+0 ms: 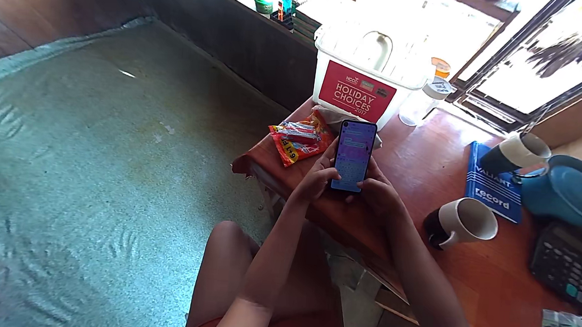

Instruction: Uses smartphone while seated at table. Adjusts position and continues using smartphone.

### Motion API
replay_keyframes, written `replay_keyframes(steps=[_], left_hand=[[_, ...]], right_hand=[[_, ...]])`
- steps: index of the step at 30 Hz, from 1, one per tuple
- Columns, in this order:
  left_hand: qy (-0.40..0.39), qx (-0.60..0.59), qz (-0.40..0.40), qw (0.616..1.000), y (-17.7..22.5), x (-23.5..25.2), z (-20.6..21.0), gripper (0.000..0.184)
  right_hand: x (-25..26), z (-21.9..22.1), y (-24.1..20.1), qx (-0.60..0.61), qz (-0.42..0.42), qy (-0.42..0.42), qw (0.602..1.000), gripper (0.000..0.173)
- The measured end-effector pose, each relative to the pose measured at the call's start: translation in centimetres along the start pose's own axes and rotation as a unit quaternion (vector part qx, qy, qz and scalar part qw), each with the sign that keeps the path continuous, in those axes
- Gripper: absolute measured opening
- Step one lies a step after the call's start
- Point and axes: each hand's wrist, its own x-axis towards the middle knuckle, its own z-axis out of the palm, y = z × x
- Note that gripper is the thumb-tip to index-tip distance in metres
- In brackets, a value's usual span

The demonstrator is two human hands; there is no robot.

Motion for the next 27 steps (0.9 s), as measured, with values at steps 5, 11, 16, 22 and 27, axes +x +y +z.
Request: replay_keyframes(steps=[5, 11, 16, 22, 27], left_hand=[[-0.005, 0.002, 0.005, 1.000, -0.12, 0.07, -0.14, 0.089], [-0.006, 0.001, 0.006, 1.000, -0.09, 0.06, -0.11, 0.089], [-0.004, -0.003, 0.004, 1.000, -0.10, 0.03, -0.08, 0.089], [-0.006, 0.005, 0.004, 1.000, -0.22, 0.10, -0.23, 0.088], [-0.001, -0.001, -0.001, 1.000, -0.21, 0.09, -0.21, 0.089]], right_hand=[[-0.11, 0.14, -0.06, -0.006, 0.009, 0.014, 1.000, 0.069], [-0.05, 0.07, -0.06, -0.007, 0.009, 0.011, 1.000, 0.070], [-0.12, 0.18, -0.15, -0.006, 0.008, 0.011, 1.000, 0.069], [-0.04, 0.00, -0.02, -0.006, 0.005, 0.009, 1.000, 0.068], [-0.07, 0.21, -0.18, -0.008, 0.010, 0.018, 1.000, 0.070]])
